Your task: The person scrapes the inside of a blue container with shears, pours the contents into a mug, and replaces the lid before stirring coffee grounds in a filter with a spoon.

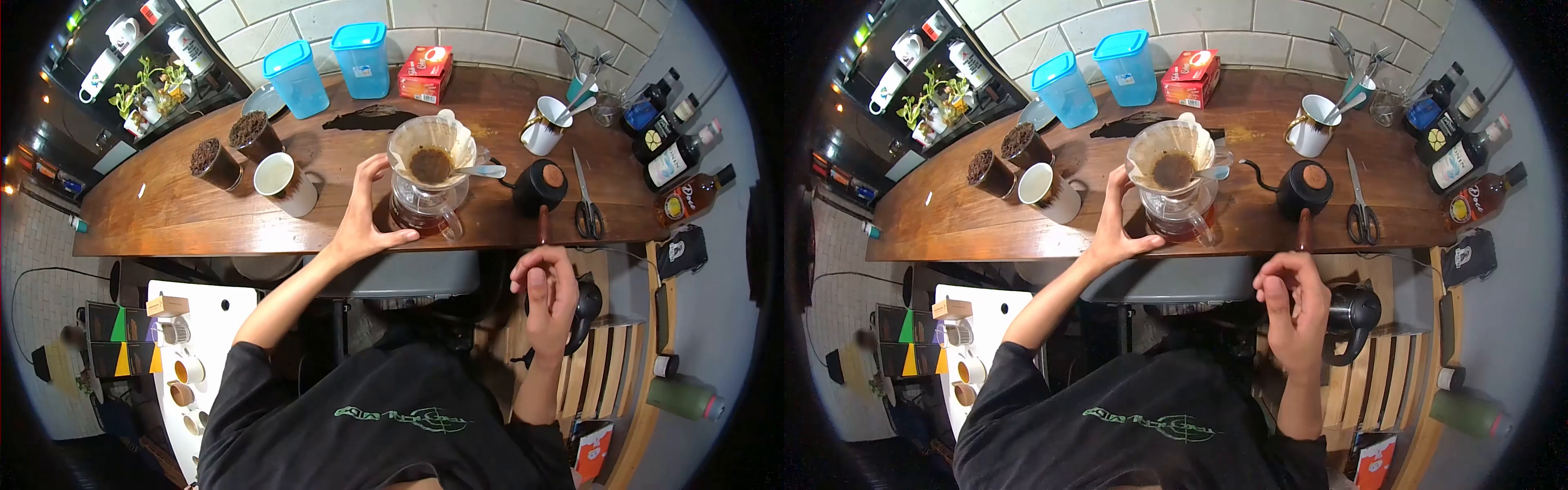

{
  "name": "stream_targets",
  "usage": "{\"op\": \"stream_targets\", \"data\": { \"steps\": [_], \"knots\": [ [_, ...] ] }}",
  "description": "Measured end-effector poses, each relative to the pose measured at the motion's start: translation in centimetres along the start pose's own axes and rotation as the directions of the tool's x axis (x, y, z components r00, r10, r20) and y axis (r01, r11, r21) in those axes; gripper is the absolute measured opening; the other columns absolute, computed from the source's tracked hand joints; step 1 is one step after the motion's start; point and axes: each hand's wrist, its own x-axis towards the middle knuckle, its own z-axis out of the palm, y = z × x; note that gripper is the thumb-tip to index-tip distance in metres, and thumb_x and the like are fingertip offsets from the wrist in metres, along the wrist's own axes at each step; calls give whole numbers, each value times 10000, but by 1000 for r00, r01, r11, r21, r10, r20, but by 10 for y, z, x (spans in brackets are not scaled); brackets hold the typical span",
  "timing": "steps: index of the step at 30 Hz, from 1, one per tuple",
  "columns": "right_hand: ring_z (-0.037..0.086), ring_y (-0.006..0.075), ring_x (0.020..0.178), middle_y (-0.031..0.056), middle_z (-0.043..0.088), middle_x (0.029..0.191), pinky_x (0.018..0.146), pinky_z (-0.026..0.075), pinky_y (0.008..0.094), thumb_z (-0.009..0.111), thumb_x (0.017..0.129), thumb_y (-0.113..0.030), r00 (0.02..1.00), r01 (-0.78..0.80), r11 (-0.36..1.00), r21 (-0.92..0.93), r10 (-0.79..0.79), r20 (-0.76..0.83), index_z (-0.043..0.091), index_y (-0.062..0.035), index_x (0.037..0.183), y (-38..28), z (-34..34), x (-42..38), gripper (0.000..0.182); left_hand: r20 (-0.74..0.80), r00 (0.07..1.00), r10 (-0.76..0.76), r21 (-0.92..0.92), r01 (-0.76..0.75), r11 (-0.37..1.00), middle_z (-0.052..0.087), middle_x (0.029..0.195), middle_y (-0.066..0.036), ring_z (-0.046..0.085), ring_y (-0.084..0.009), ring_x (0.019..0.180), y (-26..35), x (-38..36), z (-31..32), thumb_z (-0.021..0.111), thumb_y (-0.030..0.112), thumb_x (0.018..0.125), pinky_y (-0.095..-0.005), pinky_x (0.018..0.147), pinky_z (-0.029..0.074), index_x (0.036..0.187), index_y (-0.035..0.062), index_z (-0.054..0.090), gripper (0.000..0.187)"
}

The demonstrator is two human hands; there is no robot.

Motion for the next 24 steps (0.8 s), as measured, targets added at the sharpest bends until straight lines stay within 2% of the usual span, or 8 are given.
{"op": "stream_targets", "data": {
  "steps": [3,4,11,13,16,21,23,24],
  "knots": [
    [514,77,678,33,566,755,628,408,217,567,1006,-281,999,49,997,-64,-47,22,542,-6,940,-13,12,22,283,50,996,80,-3,-80,997,327,1437,-211,352,-349,1357,-8,9,0,902,454,607,-462,1108,339,1442,9,286,1130],
    [501,69,635,19,547,695,578,374,214,565,1004,-331,998,53,995,-90,-56,-29,536,-13,859,-16,18,31,351,53,994,93,-26,-92,995,326,1438,-214,353,-351,1354,-14,11,2,900,462,606,-465,1110,336,1439,8,293,1126],
    [384,50,523,-7,426,534,484,276,251,624,976,-380,988,148,936,-318,-154,6,486,-11,726,-17,39,81,466,89,983,162,-15,-161,987,311,1443,-237,318,-402,1383,-15,18,-1,895,461,614,-493,1136,312,1437,14,311,1104],
    [374,53,508,1,423,526,473,275,259,651,962,-354,988,137,925,-355,-151,-13,488,-1,707,-19,44,88,465,135,984,115,-105,-101,989,310,1446,-234,327,-403,1380,-15,20,0,895,438,629,-496,1131,326,1437,18,316,1079],
    [398,83,479,57,440,528,463,296,276,655,957,-278,981,176,852,-494,-195,14,513,20,723,-28,54,95,405,164,979,120,-85,-107,991,306,1453,-234,346,-399,1375,-15,21,-2,881,388,675,-492,1125,342,1424,18,341,994],
    [398,111,489,94,438,556,477,324,302,564,1000,-201,987,132,867,-480,-159,-15,527,43,769,-28,65,97,339,177,982,63,-118,-42,992,323,1451,-233,361,-396,1369,-15,20,-1,856,273,729,-473,1119,350,1409,22,357,880],
    [353,108,519,103,419,571,489,317,305,536,1012,-186,989,77,861,-502,-129,-69,533,44,788,-22,63,100,321,188,980,67,-140,-41,989,339,1444,-228,367,-392,1365,-13,21,-2,848,238,740,-468,1120,347,1410,26,350,861],
    [312,92,553,68,384,567,493,292,300,518,1026,-196,986,50,891,-451,-115,-118,514,39,772,-24,68,100,346,192,979,72,-156,-42,987,354,1437,-223,374,-389,1361,-13,22,-2,839,202,751,-463,1121,344,1412,30,344,844]
  ]
}}
